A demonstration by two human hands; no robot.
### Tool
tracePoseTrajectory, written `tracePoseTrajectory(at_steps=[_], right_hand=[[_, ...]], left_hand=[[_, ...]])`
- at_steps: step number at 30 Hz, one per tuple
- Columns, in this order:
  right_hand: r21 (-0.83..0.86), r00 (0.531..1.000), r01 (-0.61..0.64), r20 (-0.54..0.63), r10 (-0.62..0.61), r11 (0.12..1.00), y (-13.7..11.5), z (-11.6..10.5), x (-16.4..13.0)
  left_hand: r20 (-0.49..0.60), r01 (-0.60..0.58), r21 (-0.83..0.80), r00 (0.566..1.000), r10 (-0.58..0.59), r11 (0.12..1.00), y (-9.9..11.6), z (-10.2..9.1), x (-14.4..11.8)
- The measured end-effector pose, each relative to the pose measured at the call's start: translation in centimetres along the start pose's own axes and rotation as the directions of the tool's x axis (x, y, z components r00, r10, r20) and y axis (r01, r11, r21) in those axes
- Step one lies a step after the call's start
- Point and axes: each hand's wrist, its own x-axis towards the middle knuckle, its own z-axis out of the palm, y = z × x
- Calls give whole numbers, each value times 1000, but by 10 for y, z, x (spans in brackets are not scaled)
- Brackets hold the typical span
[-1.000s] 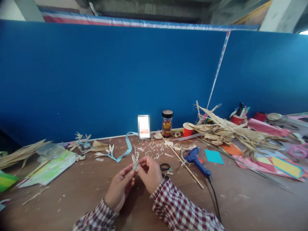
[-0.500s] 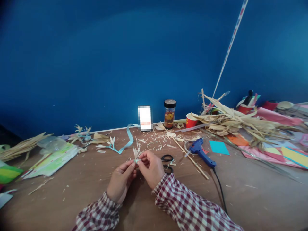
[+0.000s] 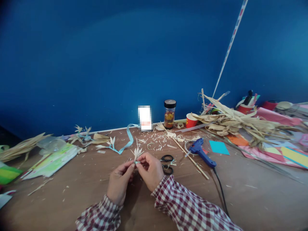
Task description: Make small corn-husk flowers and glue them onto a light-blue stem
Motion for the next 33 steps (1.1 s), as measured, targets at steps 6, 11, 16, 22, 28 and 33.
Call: tracePoseTrajectory(at_steps=[6, 11, 16, 22, 28, 33], right_hand=[[-30, 1000, 23, -11, -23, 999, 3, 1, -1], [-22, 1000, 16, -6, -17, 1000, 3, 1, -1], [-38, 1000, 25, -4, -25, 999, 3, 1, -1], [-61, 999, 32, 3, -32, 998, 8, 2, -1], [-89, 1000, 14, -1, -14, 996, 8, 1, -1], [-72, 1000, -4, 13, 5, 997, 11, 0, -1]], left_hand=[[-25, -2, 21, 1000, 3, 1000, 0, 0, -1], [-29, 32, 16, 999, -31, 999, 0, 0, 0], [-27, 49, 1, 998, -49, 999, 0, 0, -1], [-56, 38, -15, 998, -39, 999, 0, 1, -2], [-79, 29, -30, 996, -31, 999, 0, 1, -1], [-97, 38, -48, 994, -43, 998, 0, 0, -1]])
